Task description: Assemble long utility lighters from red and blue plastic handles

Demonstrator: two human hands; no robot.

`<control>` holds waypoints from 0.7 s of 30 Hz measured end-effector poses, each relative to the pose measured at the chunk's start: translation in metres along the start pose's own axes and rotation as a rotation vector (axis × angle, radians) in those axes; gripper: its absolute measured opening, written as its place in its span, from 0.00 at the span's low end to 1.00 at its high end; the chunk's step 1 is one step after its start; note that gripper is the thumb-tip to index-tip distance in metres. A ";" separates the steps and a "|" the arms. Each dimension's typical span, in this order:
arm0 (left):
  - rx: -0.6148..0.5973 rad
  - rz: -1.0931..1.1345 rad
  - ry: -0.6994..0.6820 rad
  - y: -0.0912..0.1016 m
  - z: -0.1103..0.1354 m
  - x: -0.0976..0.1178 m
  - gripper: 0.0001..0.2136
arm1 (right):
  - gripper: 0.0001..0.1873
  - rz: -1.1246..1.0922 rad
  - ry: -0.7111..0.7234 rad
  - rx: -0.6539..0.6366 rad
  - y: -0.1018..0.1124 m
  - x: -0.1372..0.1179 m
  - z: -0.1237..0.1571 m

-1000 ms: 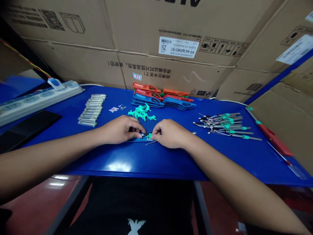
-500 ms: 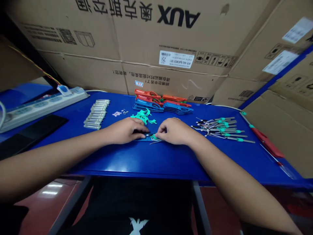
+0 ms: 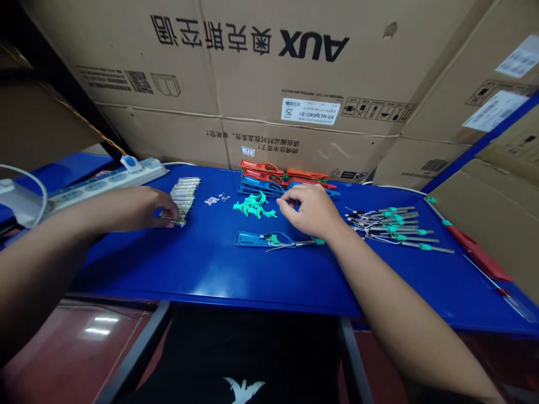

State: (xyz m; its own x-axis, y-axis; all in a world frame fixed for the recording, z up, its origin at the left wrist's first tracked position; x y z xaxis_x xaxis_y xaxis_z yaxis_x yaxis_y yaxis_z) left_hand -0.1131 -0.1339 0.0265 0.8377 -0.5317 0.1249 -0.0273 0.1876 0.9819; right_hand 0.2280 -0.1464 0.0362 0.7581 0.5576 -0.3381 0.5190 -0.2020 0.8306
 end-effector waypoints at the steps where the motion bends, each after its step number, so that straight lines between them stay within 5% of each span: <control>1: -0.044 0.004 -0.035 -0.003 -0.004 0.005 0.05 | 0.11 0.001 0.006 0.007 -0.001 0.000 0.001; 5: -0.210 -0.022 -0.095 -0.006 -0.027 0.020 0.05 | 0.12 0.035 0.028 -0.002 -0.005 0.000 0.005; 12: -0.242 -0.081 -0.066 0.008 -0.031 0.005 0.07 | 0.12 0.036 0.056 -0.040 -0.008 0.006 0.010; 21: -0.292 -0.135 -0.240 0.002 -0.056 0.012 0.08 | 0.11 0.024 0.051 -0.130 -0.014 0.004 0.010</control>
State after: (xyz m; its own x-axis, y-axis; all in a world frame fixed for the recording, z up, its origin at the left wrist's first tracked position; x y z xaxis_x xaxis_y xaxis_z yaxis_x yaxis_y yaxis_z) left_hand -0.0726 -0.0935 0.0220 0.6707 -0.7392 0.0612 0.2594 0.3111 0.9143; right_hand 0.2278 -0.1499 0.0186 0.7470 0.5946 -0.2974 0.4428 -0.1114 0.8897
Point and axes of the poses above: each hand's wrist, its own z-axis away from the middle knuckle, its own y-axis out of the back of the hand, x = y × z, the point moved 4 cm from there along -z, towards the middle knuckle, and after that the axes turned 4 degrees about -y, right-handed, at the moved point
